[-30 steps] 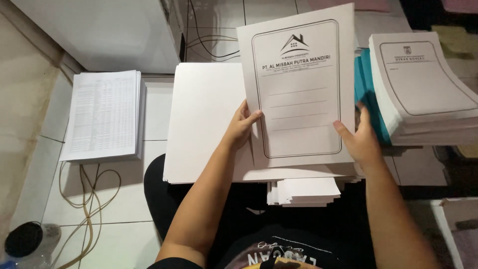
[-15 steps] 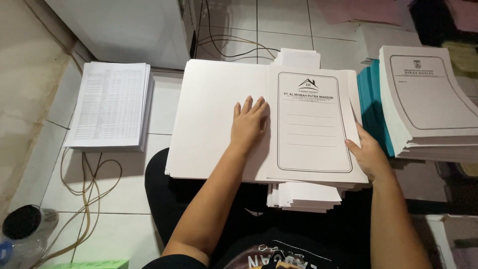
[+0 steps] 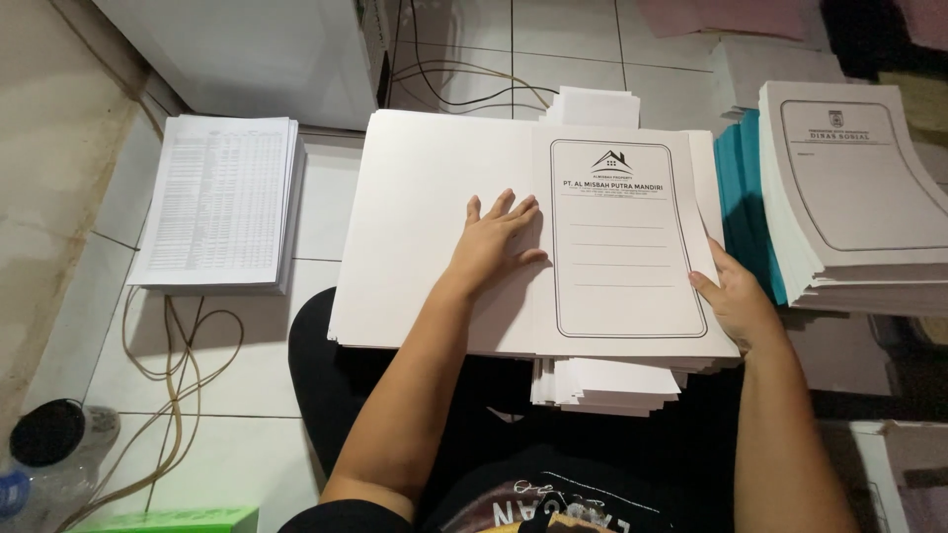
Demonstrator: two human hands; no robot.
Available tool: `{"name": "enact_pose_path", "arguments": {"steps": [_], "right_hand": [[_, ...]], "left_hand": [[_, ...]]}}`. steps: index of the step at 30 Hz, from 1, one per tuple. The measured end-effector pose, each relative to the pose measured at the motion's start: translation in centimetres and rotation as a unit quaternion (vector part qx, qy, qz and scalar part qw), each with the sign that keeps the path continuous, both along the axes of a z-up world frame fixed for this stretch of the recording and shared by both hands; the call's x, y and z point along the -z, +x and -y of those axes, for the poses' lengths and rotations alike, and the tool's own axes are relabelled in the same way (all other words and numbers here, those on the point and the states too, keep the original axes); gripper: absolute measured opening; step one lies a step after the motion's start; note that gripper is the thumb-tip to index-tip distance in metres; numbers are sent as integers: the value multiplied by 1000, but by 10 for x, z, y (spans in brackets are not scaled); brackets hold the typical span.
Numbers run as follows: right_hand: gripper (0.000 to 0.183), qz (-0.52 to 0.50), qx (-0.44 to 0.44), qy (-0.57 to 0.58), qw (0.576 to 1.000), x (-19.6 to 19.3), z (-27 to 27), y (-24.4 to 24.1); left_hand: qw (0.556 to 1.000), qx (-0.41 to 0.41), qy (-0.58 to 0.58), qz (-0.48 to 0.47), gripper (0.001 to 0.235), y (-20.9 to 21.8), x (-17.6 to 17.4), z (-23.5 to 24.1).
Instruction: Manually assembling document sets by placing printed cover sheets onto stacks of paper.
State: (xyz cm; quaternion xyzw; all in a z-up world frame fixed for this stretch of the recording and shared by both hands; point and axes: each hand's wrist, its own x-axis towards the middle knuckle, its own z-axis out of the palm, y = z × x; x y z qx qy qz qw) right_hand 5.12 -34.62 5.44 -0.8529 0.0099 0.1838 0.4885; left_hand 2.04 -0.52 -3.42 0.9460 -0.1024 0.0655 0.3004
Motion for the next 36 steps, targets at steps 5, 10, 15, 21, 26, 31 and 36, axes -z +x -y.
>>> {"name": "enact_pose_path", "arguments": {"steps": [5, 10, 15, 21, 26, 31, 36], "right_hand": [[65, 32, 6, -82, 996, 0, -4, -6], [66, 80, 3, -113, 990, 1, -3, -10], [77, 40, -6, -218, 975, -38, -30, -21], [68, 33, -46, -138, 989, -38, -19, -7], [73, -32, -10, 317, 948, -19, -43, -20], [72, 60, -183, -16, 981, 13, -134, -46], [88, 147, -338, -343, 864, 37, -169, -61]], "left_hand": [[1000, -3, -1, 10, 62, -2, -1, 1], [1000, -11, 26, 9, 68, 5, 12, 4], [999, -10, 41, 0, 70, 6, 12, 5], [999, -14, 37, 5, 64, 7, 13, 6], [996, -56, 30, -60, 55, -7, -14, 15], [995, -64, 64, -47, 47, -10, -7, 21], [978, -142, -137, -75, 48, -33, -49, 0]]}}
